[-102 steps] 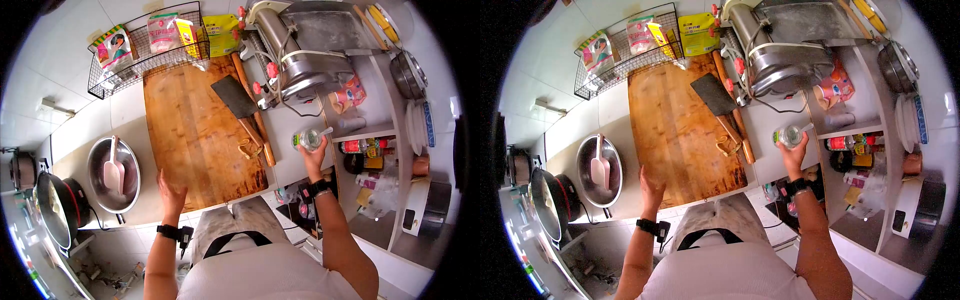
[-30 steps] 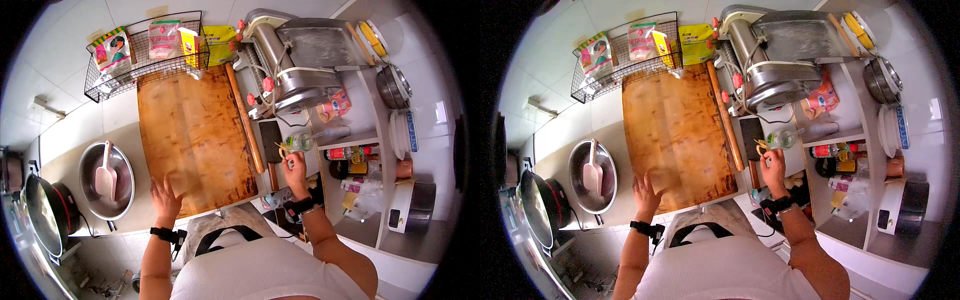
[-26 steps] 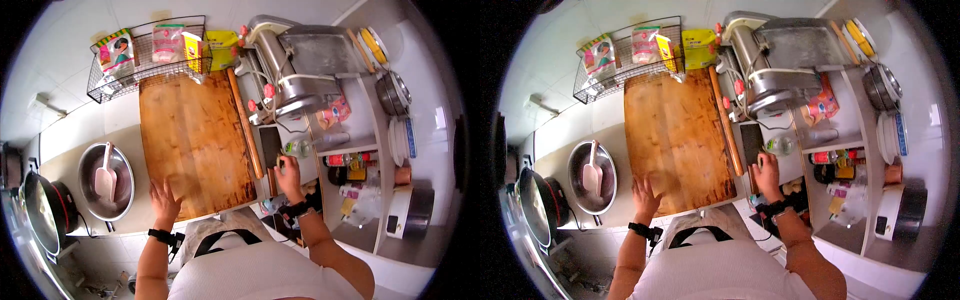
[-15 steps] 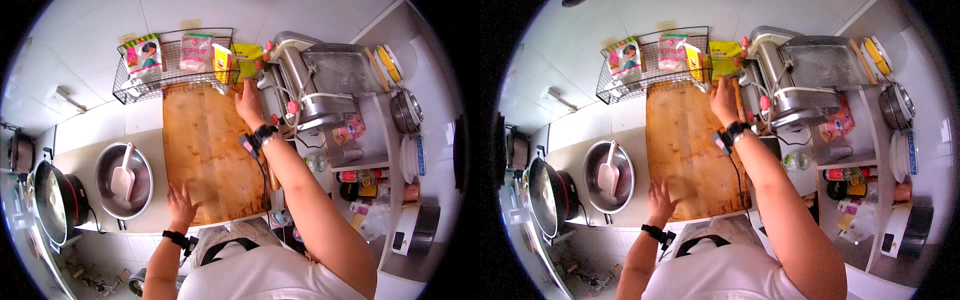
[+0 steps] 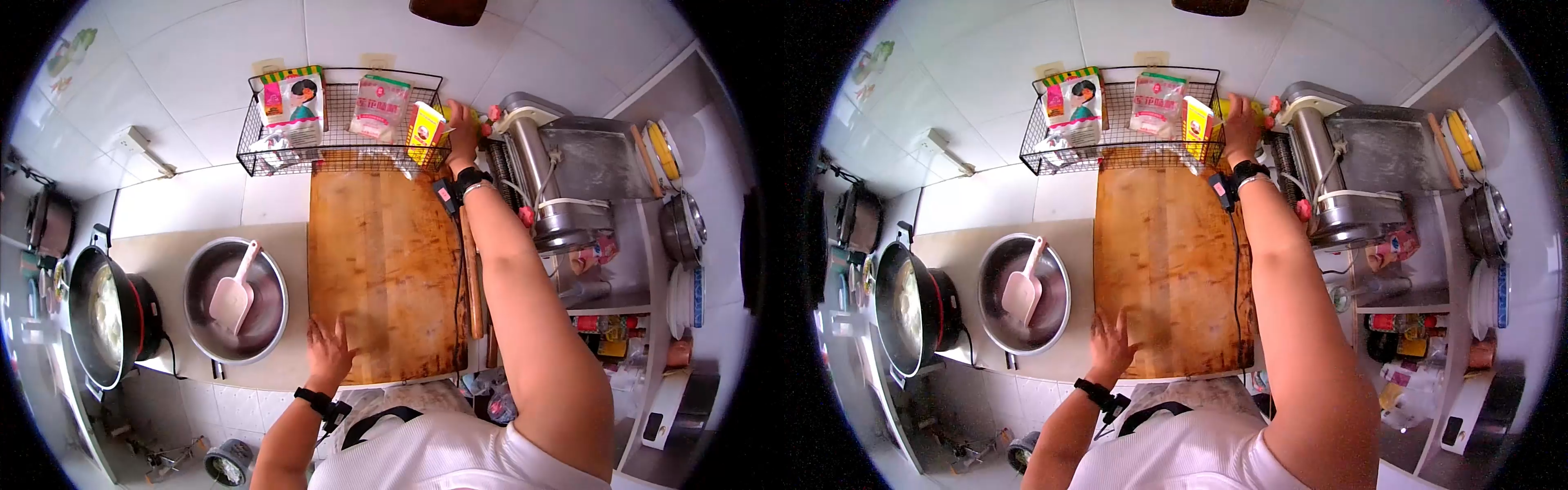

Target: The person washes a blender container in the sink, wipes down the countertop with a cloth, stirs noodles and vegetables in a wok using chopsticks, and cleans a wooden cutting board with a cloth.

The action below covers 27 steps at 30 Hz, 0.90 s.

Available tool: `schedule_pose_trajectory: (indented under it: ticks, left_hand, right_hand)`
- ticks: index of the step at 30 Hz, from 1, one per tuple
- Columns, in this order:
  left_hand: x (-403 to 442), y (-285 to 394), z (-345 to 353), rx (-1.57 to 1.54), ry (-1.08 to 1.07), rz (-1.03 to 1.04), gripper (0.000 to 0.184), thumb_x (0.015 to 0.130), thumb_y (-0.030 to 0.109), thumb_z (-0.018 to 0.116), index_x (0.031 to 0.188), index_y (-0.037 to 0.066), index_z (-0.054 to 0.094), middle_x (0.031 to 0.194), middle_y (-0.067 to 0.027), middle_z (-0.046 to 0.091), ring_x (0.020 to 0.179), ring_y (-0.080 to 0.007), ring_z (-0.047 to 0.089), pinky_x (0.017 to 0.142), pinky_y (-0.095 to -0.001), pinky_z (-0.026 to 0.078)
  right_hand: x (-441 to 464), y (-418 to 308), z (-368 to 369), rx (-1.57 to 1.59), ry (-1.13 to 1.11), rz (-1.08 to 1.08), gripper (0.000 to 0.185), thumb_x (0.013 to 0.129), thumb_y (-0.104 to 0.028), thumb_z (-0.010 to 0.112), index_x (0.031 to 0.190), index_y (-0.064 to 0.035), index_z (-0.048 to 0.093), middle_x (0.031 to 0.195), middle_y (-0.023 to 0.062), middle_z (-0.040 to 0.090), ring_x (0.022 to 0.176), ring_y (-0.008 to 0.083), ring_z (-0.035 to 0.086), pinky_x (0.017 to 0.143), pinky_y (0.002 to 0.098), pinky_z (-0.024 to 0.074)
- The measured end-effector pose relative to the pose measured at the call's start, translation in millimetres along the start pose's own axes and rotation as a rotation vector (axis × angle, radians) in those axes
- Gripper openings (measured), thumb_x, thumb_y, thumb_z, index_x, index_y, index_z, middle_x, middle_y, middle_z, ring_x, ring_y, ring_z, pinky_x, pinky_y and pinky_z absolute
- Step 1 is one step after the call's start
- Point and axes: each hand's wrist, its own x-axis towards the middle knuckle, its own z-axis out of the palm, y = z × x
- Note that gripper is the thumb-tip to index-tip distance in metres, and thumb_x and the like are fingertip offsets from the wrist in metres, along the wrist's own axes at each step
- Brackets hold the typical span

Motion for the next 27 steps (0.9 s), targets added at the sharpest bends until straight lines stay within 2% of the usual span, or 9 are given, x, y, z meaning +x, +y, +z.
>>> schedule_pose_trajectory:
  ticks: [1,2,4,5,6,8,18,22,27]
  left_hand:
    - [-1.0,-0.3,2.1,0.02,0.015,0.013,0.082,0.068,0.046,0.066,0.133,0.011,0.031,0.13,-0.0364,0.026,0.121,-0.0439,0.03,0.102,-0.0443,0.024]
    - [-1.2,0.3,0.7,0.021,0.011,0.01,0.082,0.068,0.046,0.066,0.133,0.011,0.031,0.13,-0.0364,0.026,0.121,-0.0439,0.03,0.102,-0.0443,0.024]
    - [-0.6,1.3,-1.6,-0.006,-0.028,-0.008,0.083,0.068,0.046,0.067,0.134,0.012,0.03,0.13,-0.0361,0.025,0.121,-0.0435,0.031,0.101,-0.0442,0.025]
    - [-1.4,1.3,0.5,-0.009,-0.029,-0.008,0.083,0.068,0.046,0.067,0.134,0.012,0.03,0.13,-0.0361,0.025,0.121,-0.0435,0.031,0.101,-0.0442,0.025]
    - [-1.1,0.4,4.0,-0.008,-0.012,-0.006,0.083,0.068,0.046,0.067,0.134,0.012,0.03,0.13,-0.0359,0.025,0.121,-0.0433,0.031,0.101,-0.044,0.025]
    - [-0.8,0.0,4.7,-0.01,0.011,0.0,0.084,0.068,0.046,0.067,0.134,0.012,0.029,0.131,-0.0357,0.025,0.121,-0.0432,0.032,0.101,-0.0439,0.025]
    - [-2.1,-0.5,8.5,0.059,0.01,0.011,0.085,0.068,0.051,0.065,0.134,0.011,0.03,0.131,-0.034,0.025,0.121,-0.0424,0.032,0.1,-0.0427,0.028]
    - [-1.8,1.0,1.8,-0.008,0.004,-0.014,0.083,0.068,0.05,0.065,0.133,0.01,0.032,0.132,-0.0328,0.026,0.121,-0.0406,0.032,0.1,-0.0403,0.029]
    - [-2.0,1.7,3.8,0.033,0.005,0.04,0.082,0.068,0.049,0.066,0.132,0.01,0.032,0.133,-0.0312,0.027,0.123,-0.0386,0.031,0.1,-0.0394,0.028]
  right_hand:
    - [-1.9,2.5,2.0,0.182,0.039,0.001,0.018,0.075,-0.006,0.048,0.091,-0.0077,0.055,0.09,0.0144,0.049,0.096,0.0332,0.047,0.083,0.0409,0.0396]
    - [-9.3,8.5,8.1,0.184,0.035,0.002,0.018,0.075,-0.006,0.048,0.091,-0.0077,0.055,0.09,0.0144,0.049,0.096,0.0332,0.047,0.083,0.0409,0.0396]
    - [-27.5,17.6,16.1,0.458,-0.004,0.13,0.015,0.07,-0.003,0.053,0.085,-0.0043,0.056,0.095,0.0168,0.05,0.096,0.0354,0.048,0.08,0.0412,0.0407]
    - [-38.2,-9.7,-32.1,0.089,0.104,-0.162,0.014,0.066,0.003,0.054,0.08,-0.0011,0.053,0.104,0.018,0.05,0.096,0.0367,0.049,0.079,0.0415,0.0414]
    - [-52.7,-15.8,-41.5,0.087,0.104,-0.164,0.014,0.066,0.003,0.054,0.08,-0.0011,0.053,0.104,0.018,0.05,0.096,0.0367,0.049,0.079,0.0415,0.0414]
    - [-70.1,-22.5,-57.3,0.163,0.026,0.024,0.01,0.067,0.007,0.053,0.076,0.0022,0.052,0.105,0.0151,0.054,0.095,0.0353,0.052,0.078,0.0385,0.043]
    - [-113.5,-36.2,-145.6,0.162,0.083,-0.143,0.014,0.063,0.008,0.054,0.073,-0.0005,0.053,0.095,0.0128,0.053,0.09,0.0331,0.052,0.077,0.041,0.0437]
    - [-154.6,-48.8,-187.7,0.302,0.037,-0.144,0.017,0.06,0.01,0.054,0.073,-0.0005,0.051,0.094,0.0136,0.052,0.087,0.0339,0.052,0.075,0.0405,0.0441]
    - [-219.3,-45.4,-260.9,0.383,-0.167,-0.069,0.015,0.061,0.01,0.053,0.073,0.0005,0.049,0.093,0.014,0.052,0.088,0.0331,0.052,0.073,0.0386,0.045]
